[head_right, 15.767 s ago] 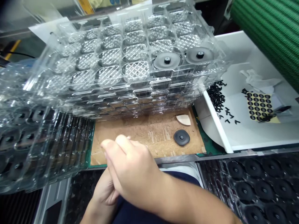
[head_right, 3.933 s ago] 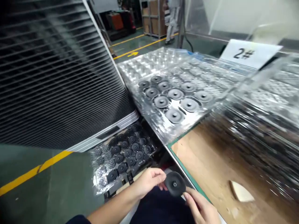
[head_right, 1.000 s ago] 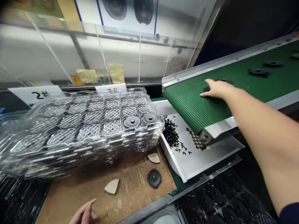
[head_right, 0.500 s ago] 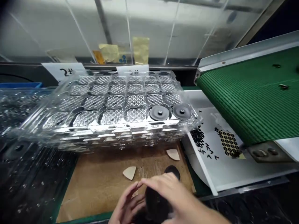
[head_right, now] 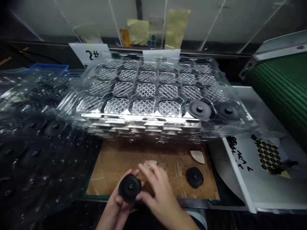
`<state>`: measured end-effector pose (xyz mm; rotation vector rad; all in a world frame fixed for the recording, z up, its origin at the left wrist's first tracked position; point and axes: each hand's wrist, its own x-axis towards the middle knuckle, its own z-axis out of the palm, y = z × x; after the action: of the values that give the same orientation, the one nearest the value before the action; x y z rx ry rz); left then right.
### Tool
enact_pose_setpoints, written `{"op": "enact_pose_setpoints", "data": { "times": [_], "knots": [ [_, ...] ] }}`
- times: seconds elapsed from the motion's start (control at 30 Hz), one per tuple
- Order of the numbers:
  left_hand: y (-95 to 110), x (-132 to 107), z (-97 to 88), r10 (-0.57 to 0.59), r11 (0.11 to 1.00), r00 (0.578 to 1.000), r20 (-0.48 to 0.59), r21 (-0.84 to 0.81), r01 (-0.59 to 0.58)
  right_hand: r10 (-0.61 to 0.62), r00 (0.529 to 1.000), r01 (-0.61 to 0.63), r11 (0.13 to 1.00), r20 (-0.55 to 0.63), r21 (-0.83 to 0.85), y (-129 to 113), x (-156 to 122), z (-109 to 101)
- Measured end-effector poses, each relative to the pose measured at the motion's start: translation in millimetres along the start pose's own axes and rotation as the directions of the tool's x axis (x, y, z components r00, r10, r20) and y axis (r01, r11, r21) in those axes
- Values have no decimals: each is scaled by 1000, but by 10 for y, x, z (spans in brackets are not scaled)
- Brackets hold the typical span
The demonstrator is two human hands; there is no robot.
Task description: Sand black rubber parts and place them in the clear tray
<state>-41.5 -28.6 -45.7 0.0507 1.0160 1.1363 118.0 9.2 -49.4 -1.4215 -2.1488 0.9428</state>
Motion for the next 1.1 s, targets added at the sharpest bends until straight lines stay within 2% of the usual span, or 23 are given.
{"op": "enact_pose_setpoints", "data": {
  "times": [0.1, 0.2, 0.3, 0.43, 0.57, 0.7, 0.8, 0.9, 0.93, 1.0, 1.03, 1.1],
  "knots": [
    [166, -45, -2, 47, 996, 999, -3, -77, -47, 89, 994, -97, 985, -62, -144, 191, 104, 119],
    [272, -71, 8, 67, 990, 998, 15, -127, -64, 92, 994, -99, 983, -52, -154, 352, 201, 290],
    [317, -99, 43, 71, 984, 997, 43, -165, -63, 98, 992, -108, 985, -74, -134, 421, 300, 354],
    [318, -127, 79, 76, 981, 995, 70, -183, -62, 100, 992, -103, 994, -71, -36, 362, 309, 290],
    [274, -123, 70, 102, 975, 990, 96, -206, -80, 55, 998, -54, 994, -15, 92, 214, 75, 320],
    [237, -132, 83, 111, 974, 987, 114, -211, -85, 45, 999, -48, 982, 18, 184, 177, -106, 352],
    [227, -152, 145, 85, 983, 990, 112, -171, -65, 117, 992, -103, 970, -50, 219, 106, -73, 161],
    [194, -173, 244, 68, 992, 995, 76, -115, -59, 152, 977, -103, 952, -153, 288, -168, 24, -167],
    [174, -182, 276, 63, 994, 995, 71, -94, -56, 118, 975, -51, 944, -189, 327, -291, 53, -270],
    [133, -203, 325, 45, 997, 996, 74, -61, -40, -36, 973, 115, 931, -227, 346, -527, 94, -436],
    [115, -215, 340, 27, 999, 997, 76, -46, -23, -116, 973, 182, 921, -202, 344, -620, 105, -496],
    [91, -236, 355, 8, 1000, 999, 49, -26, -7, -221, 974, 222, 914, -43, 339, -730, 117, -578]
  ]
}}
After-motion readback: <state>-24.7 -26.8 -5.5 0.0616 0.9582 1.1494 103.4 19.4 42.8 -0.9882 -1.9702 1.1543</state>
